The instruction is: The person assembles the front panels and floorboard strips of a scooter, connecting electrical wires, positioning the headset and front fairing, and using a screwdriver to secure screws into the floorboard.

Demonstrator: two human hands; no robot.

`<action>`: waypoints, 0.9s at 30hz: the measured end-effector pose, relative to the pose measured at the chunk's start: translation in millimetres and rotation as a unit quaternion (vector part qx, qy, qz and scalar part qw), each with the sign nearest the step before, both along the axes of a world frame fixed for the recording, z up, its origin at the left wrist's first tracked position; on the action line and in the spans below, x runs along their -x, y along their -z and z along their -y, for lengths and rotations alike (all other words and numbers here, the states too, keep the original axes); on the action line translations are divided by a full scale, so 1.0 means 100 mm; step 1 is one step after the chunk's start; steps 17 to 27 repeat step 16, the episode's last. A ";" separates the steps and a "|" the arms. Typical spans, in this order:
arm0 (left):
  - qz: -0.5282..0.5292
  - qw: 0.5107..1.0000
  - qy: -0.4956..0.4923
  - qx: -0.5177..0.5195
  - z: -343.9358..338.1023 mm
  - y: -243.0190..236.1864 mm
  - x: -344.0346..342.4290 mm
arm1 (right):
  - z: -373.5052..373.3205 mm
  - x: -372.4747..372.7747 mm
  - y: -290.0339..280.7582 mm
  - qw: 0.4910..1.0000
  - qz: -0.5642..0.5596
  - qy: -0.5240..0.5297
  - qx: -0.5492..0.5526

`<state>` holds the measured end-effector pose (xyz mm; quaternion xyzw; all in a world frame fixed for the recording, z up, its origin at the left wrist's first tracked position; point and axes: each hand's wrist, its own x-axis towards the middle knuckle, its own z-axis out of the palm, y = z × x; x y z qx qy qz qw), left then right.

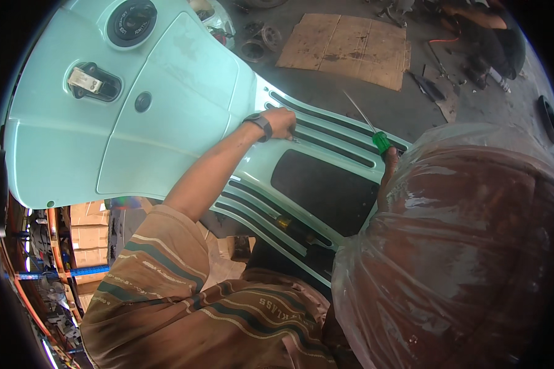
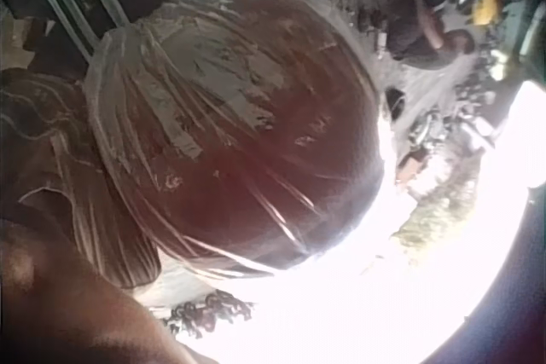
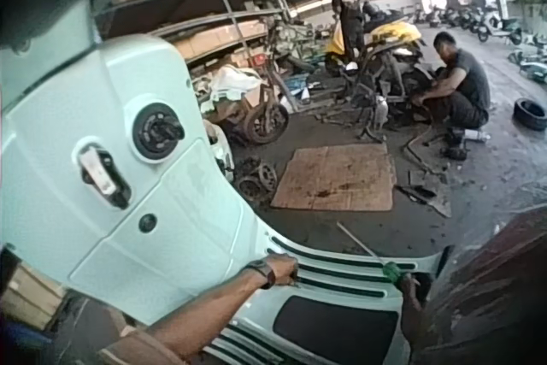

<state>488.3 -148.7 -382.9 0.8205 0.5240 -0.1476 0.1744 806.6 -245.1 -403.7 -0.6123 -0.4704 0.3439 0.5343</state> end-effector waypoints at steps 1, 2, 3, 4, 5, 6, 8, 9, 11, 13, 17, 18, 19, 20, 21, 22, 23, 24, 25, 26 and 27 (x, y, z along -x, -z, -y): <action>-0.009 1.000 -0.003 -0.005 0.00 -0.01 -0.01 | 0.00 0.00 0.00 1.000 -0.005 -0.004 0.000; -0.016 1.000 -0.009 0.002 0.00 -0.01 -0.02 | 0.01 0.01 0.00 1.000 -0.011 -0.008 -0.001; -0.022 1.000 -0.016 0.008 -0.02 -0.01 -0.03 | 0.01 0.01 0.00 1.000 -0.016 -0.011 -0.001; -0.028 0.999 -0.021 0.014 -0.03 -0.02 -0.03 | 0.01 0.01 0.02 1.000 -0.008 -0.003 -0.007; -0.012 0.999 -0.039 0.027 -0.06 -0.01 0.00 | 0.01 0.02 0.06 1.000 0.000 0.006 -0.013; 0.005 0.998 -0.056 0.040 -0.09 0.00 0.07 | 0.01 0.02 0.10 1.000 0.008 0.015 -0.018; 0.025 0.995 -0.087 0.047 -0.16 0.01 0.09 | -0.01 -0.02 0.17 1.000 0.008 0.014 -0.004; 0.028 0.994 -0.103 0.038 -0.21 0.02 0.09 | -0.01 -0.04 0.19 1.000 0.008 0.013 0.003; 0.013 0.993 -0.119 0.024 -0.27 0.01 0.13 | 0.02 -0.03 0.10 1.000 0.011 0.000 0.015; -0.001 0.994 -0.106 0.036 -0.28 0.01 0.17 | 0.04 -0.03 0.04 0.999 0.027 -0.001 0.032; -0.005 0.998 -0.060 0.029 -0.24 0.01 0.15 | 0.01 -0.06 0.06 0.997 0.053 0.013 0.050; -0.005 0.998 -0.060 0.029 -0.24 0.01 0.15 | 0.01 -0.06 0.06 0.997 0.053 0.013 0.050; -0.005 0.998 -0.060 0.029 -0.24 0.01 0.15 | 0.01 -0.06 0.06 0.997 0.053 0.013 0.050; -0.005 0.998 -0.060 0.029 -0.24 0.01 0.15 | 0.01 -0.06 0.06 0.997 0.053 0.013 0.050; -0.005 0.998 -0.060 0.029 -0.24 0.01 0.15 | 0.01 -0.06 0.06 0.997 0.053 0.013 0.050; -0.005 0.998 -0.060 0.029 -0.24 0.01 0.15 | 0.01 -0.06 0.06 0.997 0.053 0.013 0.050; -0.005 0.998 -0.060 0.029 -0.24 0.01 0.15 | 0.01 -0.06 0.06 0.997 0.053 0.013 0.050; -0.005 0.998 -0.060 0.029 -0.24 0.01 0.15 | 0.01 -0.06 0.06 0.997 0.053 0.013 0.050; -0.005 0.998 -0.060 0.029 -0.24 0.01 0.15 | 0.01 -0.06 0.06 0.997 0.053 0.013 0.050; -0.005 0.998 -0.060 0.029 -0.24 0.01 0.15 | 0.01 -0.06 0.06 0.997 0.053 0.013 0.050; -0.005 0.998 -0.060 0.029 -0.24 0.01 0.15 | 0.01 -0.06 0.06 0.997 0.053 0.013 0.050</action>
